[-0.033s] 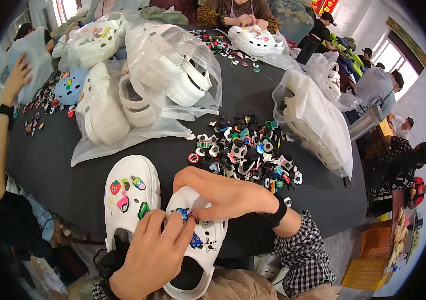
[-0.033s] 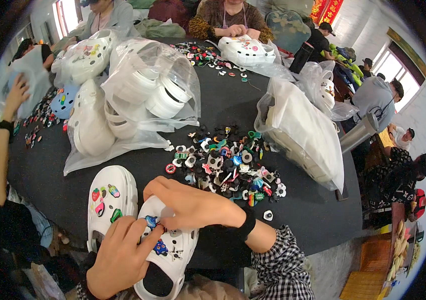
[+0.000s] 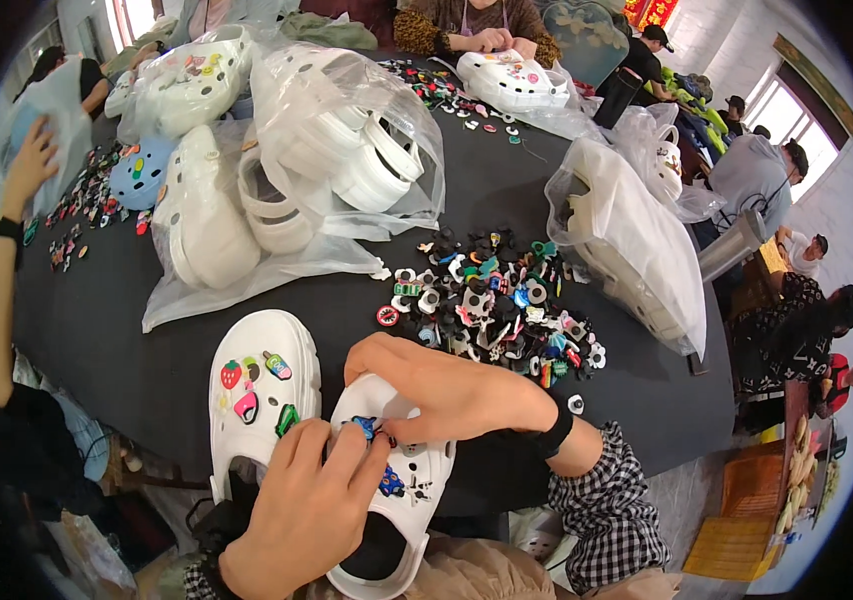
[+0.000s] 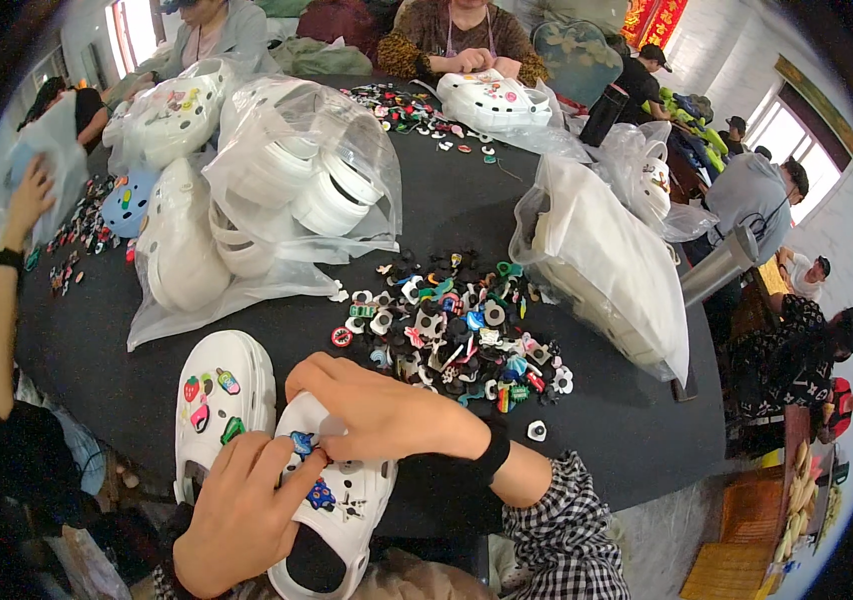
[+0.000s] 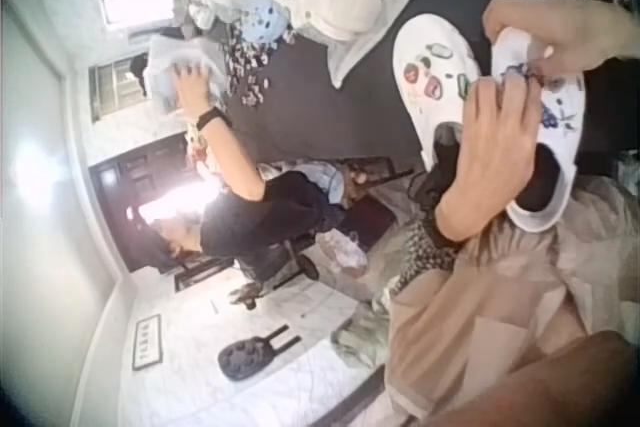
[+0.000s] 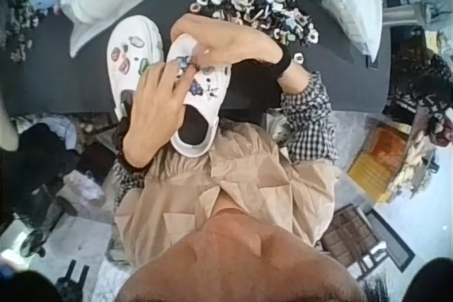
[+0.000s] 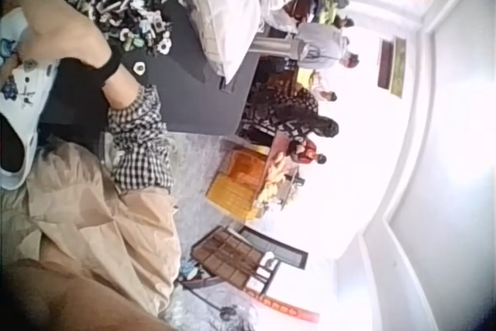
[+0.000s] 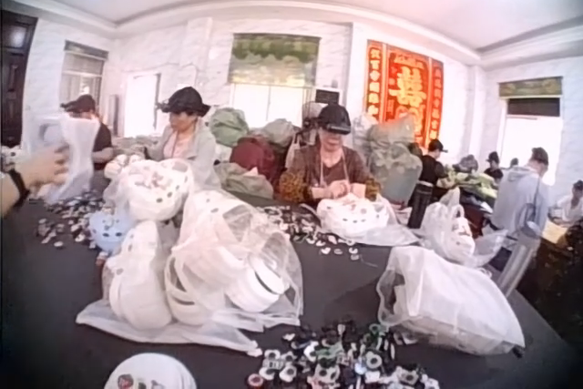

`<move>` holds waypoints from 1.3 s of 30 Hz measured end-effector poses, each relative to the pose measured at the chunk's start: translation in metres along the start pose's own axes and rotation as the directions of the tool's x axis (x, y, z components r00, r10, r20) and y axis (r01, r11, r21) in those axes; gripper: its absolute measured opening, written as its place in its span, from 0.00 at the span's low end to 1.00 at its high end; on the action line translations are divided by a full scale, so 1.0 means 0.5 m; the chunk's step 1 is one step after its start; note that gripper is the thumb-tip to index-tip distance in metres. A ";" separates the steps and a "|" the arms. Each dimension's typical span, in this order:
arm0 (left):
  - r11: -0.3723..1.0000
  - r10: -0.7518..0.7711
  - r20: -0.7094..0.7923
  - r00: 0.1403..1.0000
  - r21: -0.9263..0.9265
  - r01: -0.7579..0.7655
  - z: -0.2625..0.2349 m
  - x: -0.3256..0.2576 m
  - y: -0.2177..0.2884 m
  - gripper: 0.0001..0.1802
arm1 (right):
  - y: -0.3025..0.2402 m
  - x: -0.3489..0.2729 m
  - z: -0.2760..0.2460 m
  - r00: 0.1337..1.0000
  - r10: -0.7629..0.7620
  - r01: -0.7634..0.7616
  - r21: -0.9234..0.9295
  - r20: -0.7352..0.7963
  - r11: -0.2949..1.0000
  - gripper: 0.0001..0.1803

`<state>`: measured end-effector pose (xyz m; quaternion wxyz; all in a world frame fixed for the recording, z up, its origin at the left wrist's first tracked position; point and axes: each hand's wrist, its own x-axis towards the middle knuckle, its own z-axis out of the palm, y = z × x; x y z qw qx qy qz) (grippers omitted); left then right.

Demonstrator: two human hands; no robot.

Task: Applying decorative charms to foam clogs.

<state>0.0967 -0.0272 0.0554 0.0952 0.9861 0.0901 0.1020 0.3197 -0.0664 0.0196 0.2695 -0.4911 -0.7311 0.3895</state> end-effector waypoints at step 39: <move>0.826 -0.563 -0.153 0.812 -0.075 0.559 0.046 -0.123 0.069 0.25 | -0.010 -0.008 -0.035 0.975 -0.195 0.201 -0.046 0.107 0.979 0.30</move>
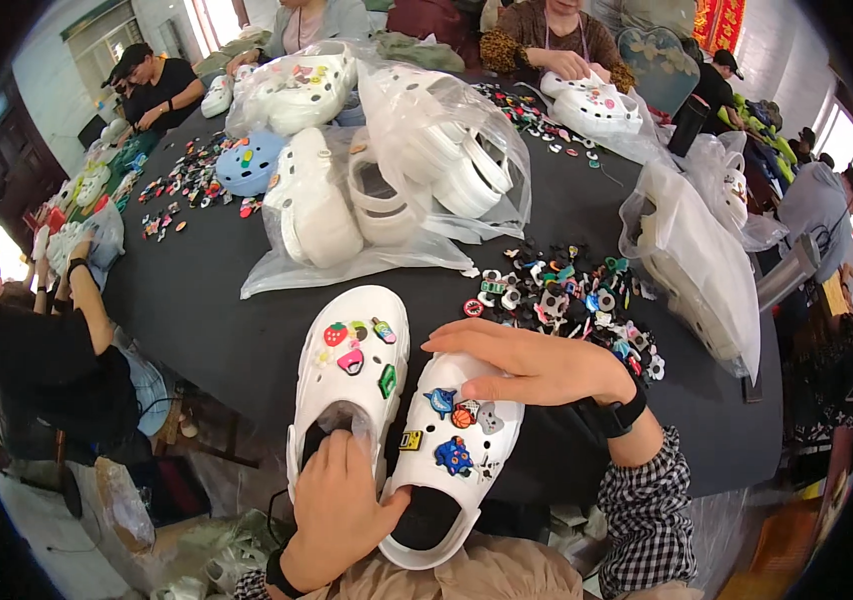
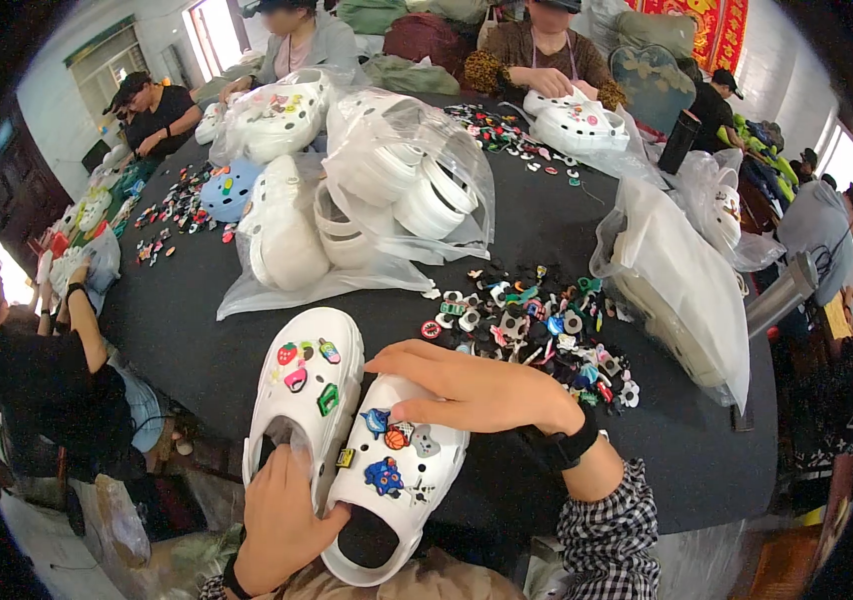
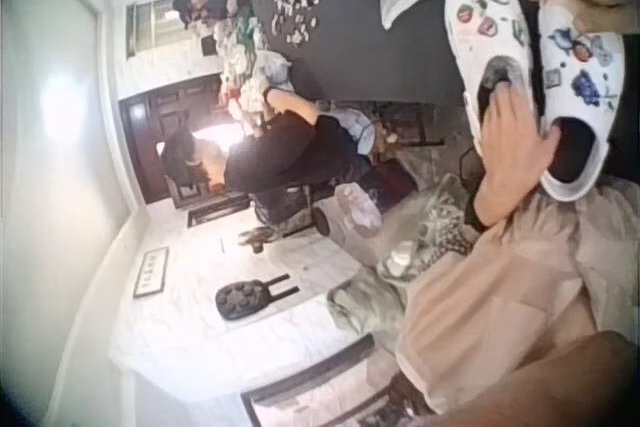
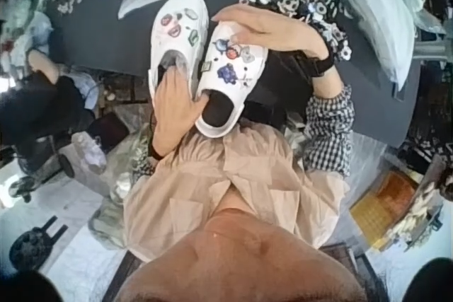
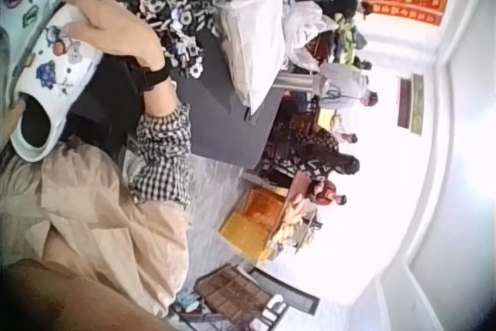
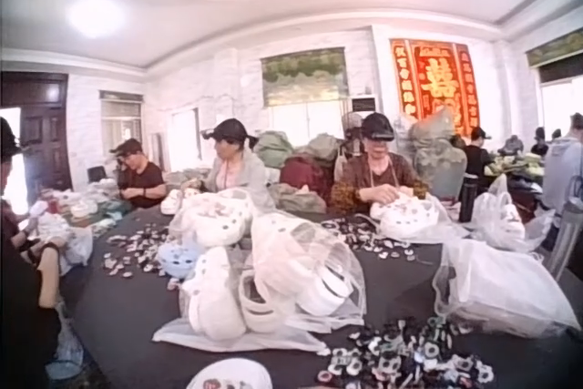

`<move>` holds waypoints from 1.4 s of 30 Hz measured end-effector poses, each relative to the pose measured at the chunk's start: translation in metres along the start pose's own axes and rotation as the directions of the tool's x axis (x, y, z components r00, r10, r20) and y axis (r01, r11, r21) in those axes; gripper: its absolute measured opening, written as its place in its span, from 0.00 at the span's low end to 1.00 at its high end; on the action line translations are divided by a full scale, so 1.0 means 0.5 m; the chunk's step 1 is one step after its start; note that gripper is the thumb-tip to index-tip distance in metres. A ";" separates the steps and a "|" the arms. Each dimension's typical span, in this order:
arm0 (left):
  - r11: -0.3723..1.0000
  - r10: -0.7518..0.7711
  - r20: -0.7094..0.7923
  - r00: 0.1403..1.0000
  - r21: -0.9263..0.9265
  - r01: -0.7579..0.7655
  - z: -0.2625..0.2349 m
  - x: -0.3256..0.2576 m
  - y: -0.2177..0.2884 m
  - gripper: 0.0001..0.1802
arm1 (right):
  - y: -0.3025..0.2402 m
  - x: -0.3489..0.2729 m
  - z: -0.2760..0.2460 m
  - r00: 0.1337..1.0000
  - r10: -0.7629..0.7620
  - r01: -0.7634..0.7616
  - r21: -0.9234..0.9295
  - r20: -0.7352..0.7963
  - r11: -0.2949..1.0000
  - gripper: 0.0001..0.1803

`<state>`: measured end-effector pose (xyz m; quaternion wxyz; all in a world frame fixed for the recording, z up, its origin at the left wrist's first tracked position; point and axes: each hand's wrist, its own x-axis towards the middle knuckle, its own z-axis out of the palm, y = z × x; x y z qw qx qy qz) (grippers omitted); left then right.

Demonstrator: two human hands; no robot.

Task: Applying decorative charms to foam clogs.

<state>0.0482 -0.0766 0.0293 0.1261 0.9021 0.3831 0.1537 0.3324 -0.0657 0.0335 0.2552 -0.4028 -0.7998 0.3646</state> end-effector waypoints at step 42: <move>0.936 -0.149 -0.547 0.824 0.191 0.296 -0.109 0.092 -0.717 0.28 | 0.031 -0.215 -0.149 0.453 -0.027 -0.880 -0.452 -0.891 0.144 0.26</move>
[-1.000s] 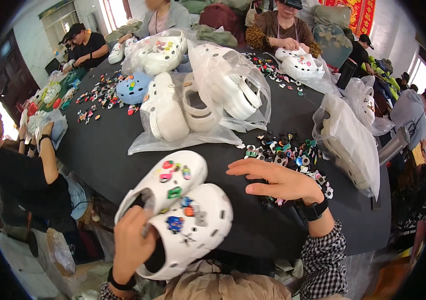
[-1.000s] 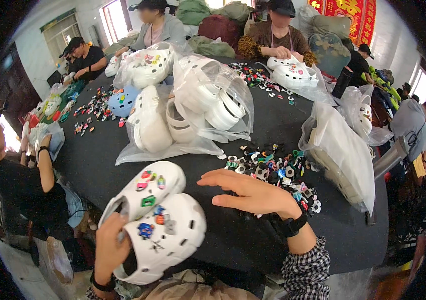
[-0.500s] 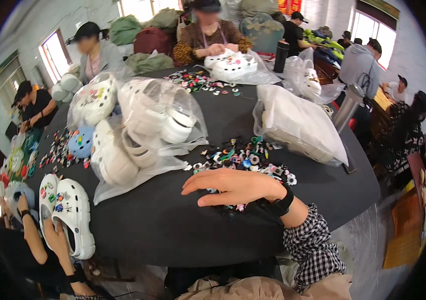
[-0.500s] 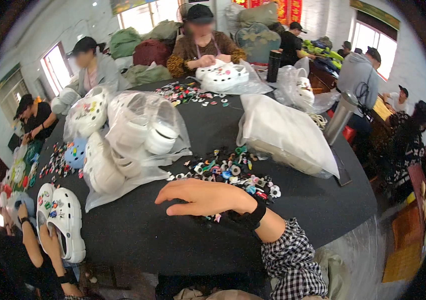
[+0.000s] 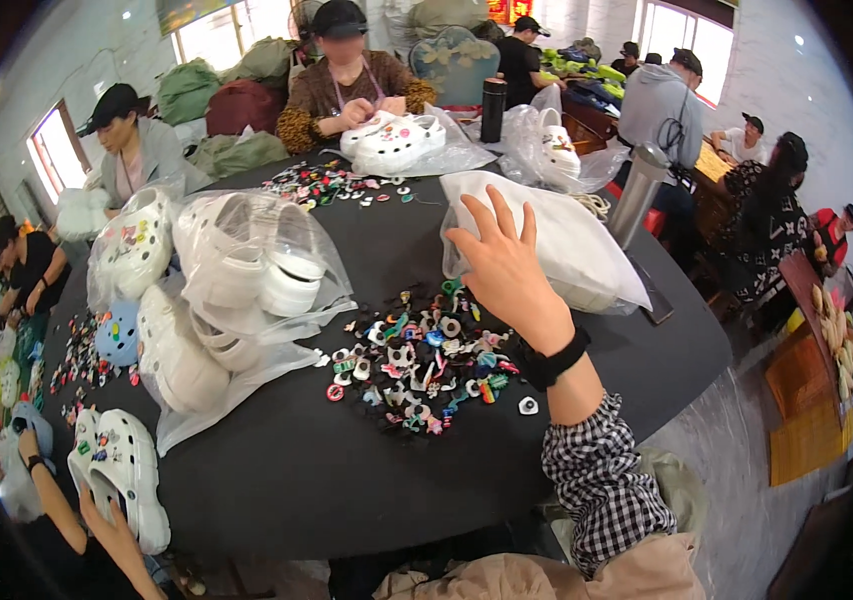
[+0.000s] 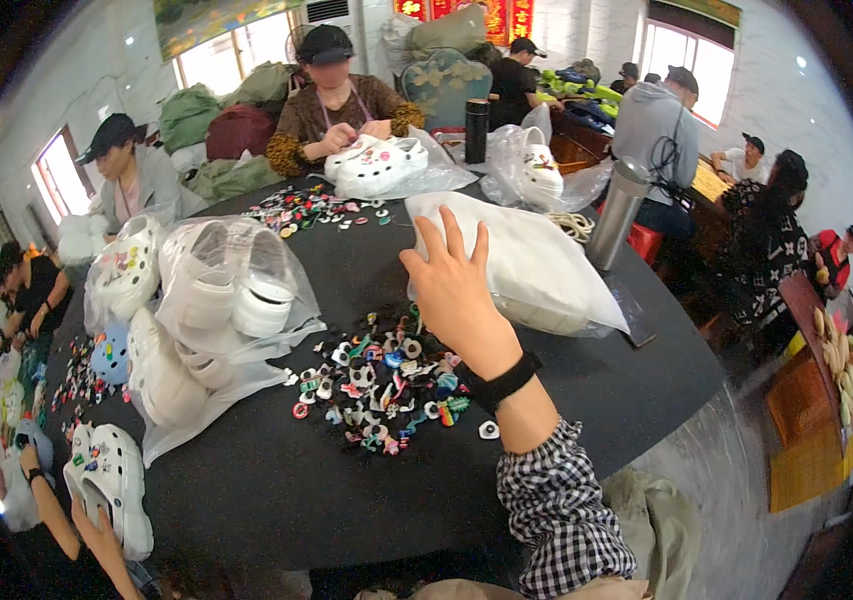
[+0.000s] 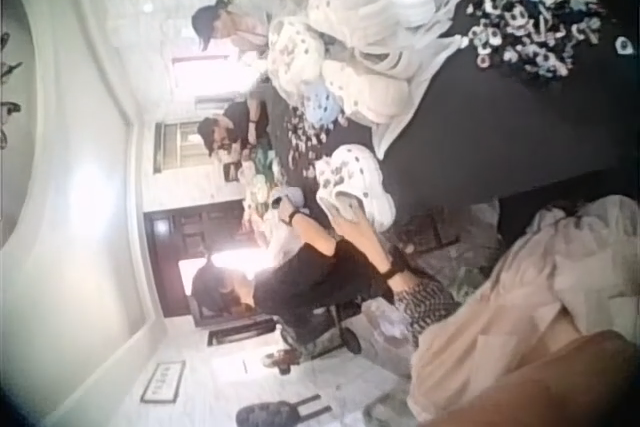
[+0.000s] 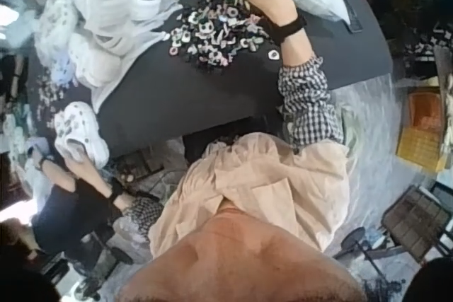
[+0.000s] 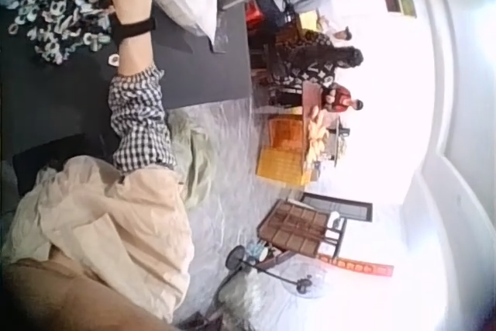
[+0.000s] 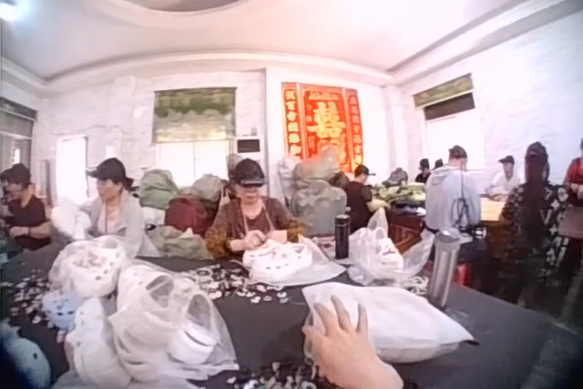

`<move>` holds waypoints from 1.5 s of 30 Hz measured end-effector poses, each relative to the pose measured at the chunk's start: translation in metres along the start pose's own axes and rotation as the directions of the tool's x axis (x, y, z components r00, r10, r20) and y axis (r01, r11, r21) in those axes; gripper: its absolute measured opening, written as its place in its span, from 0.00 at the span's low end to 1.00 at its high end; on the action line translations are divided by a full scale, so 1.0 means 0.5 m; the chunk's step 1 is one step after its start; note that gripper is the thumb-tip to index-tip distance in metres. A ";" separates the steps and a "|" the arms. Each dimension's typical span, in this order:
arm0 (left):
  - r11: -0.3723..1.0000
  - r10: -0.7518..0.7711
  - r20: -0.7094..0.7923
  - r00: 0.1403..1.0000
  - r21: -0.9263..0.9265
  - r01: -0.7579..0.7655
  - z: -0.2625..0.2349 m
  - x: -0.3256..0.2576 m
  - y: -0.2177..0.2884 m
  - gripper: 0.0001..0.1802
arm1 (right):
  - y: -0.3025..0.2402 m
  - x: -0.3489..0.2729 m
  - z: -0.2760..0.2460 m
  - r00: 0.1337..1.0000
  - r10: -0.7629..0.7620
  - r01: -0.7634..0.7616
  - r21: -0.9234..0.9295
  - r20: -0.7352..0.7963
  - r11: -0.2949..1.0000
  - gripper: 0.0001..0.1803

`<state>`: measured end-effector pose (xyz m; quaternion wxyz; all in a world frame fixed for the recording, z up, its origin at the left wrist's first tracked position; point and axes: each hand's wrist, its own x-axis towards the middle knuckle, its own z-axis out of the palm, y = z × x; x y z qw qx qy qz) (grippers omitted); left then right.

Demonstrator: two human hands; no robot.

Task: Applying decorative charms to foam clogs.

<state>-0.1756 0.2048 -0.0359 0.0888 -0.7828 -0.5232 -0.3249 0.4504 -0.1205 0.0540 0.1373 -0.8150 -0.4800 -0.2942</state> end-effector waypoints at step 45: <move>0.410 0.202 0.513 0.834 -0.818 0.404 -0.139 -0.254 0.581 0.45 | -0.325 -0.076 -0.221 0.907 0.417 0.253 0.718 0.058 -0.649 0.09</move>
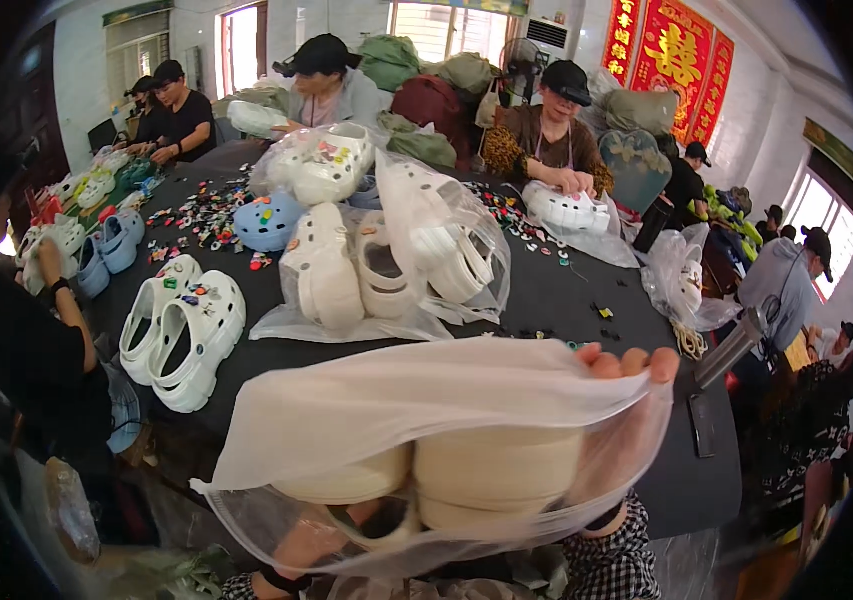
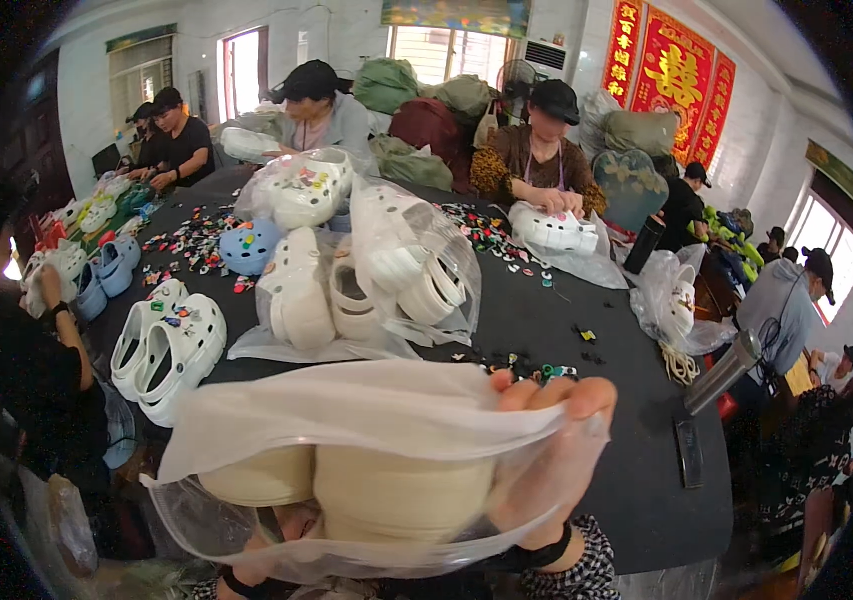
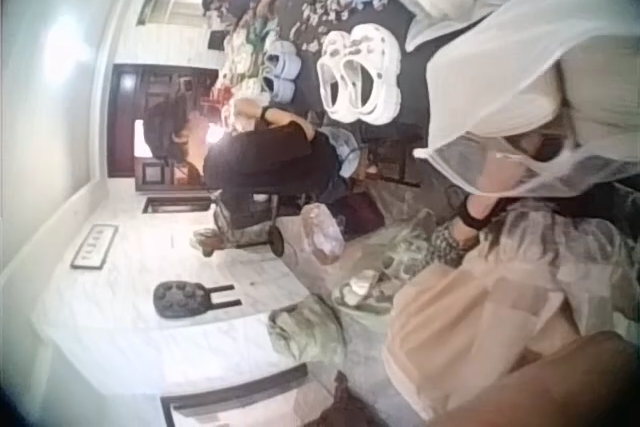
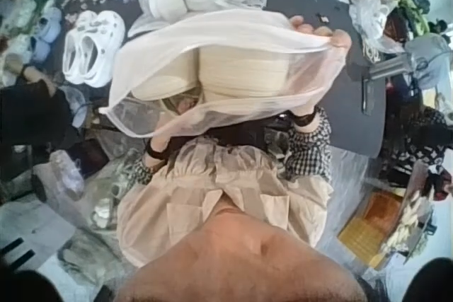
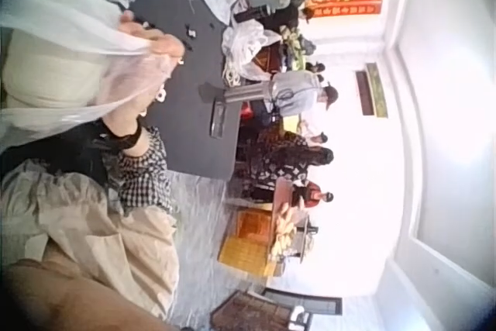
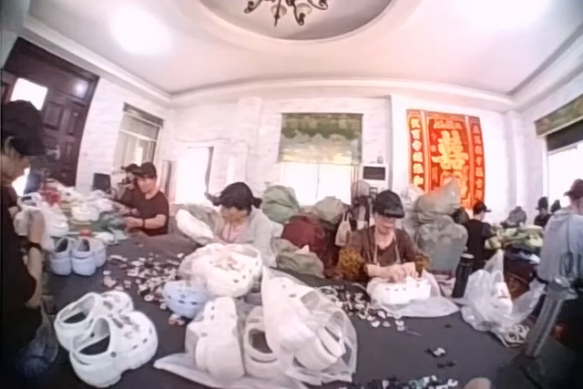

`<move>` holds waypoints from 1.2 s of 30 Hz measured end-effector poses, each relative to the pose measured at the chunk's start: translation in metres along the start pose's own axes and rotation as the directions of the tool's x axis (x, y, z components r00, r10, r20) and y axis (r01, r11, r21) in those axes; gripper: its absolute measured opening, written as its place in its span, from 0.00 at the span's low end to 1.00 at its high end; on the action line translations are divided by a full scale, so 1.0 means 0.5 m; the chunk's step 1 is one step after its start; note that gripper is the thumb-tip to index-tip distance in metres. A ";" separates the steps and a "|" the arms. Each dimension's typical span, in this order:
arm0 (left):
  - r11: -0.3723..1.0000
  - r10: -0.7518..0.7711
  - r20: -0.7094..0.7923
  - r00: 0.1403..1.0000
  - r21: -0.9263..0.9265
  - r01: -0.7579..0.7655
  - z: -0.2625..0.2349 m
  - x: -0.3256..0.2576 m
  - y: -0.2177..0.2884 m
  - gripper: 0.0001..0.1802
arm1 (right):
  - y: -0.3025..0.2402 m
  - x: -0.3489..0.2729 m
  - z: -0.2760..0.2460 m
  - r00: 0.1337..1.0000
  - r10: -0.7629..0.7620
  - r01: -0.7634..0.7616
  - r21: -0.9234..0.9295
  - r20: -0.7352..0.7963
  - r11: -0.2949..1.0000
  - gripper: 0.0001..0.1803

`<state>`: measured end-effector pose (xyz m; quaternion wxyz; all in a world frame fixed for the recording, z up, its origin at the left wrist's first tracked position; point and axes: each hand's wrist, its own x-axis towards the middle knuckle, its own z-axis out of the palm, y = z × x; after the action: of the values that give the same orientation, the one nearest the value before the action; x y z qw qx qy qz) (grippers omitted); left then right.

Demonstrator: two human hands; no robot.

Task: Applying decorative charms to foam clogs.

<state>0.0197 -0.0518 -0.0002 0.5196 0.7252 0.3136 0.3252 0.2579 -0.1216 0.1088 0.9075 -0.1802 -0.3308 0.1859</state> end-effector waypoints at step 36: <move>0.670 0.371 0.201 0.907 0.619 -0.411 -0.100 0.108 -0.002 0.31 | -0.009 -0.017 -0.154 0.622 0.726 0.150 -0.954 0.295 0.259 0.10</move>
<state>0.0117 0.0187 0.0193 0.1633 0.9184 0.2286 0.2786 0.3043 -0.1453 0.0509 0.3625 -0.6422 -0.6462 0.1967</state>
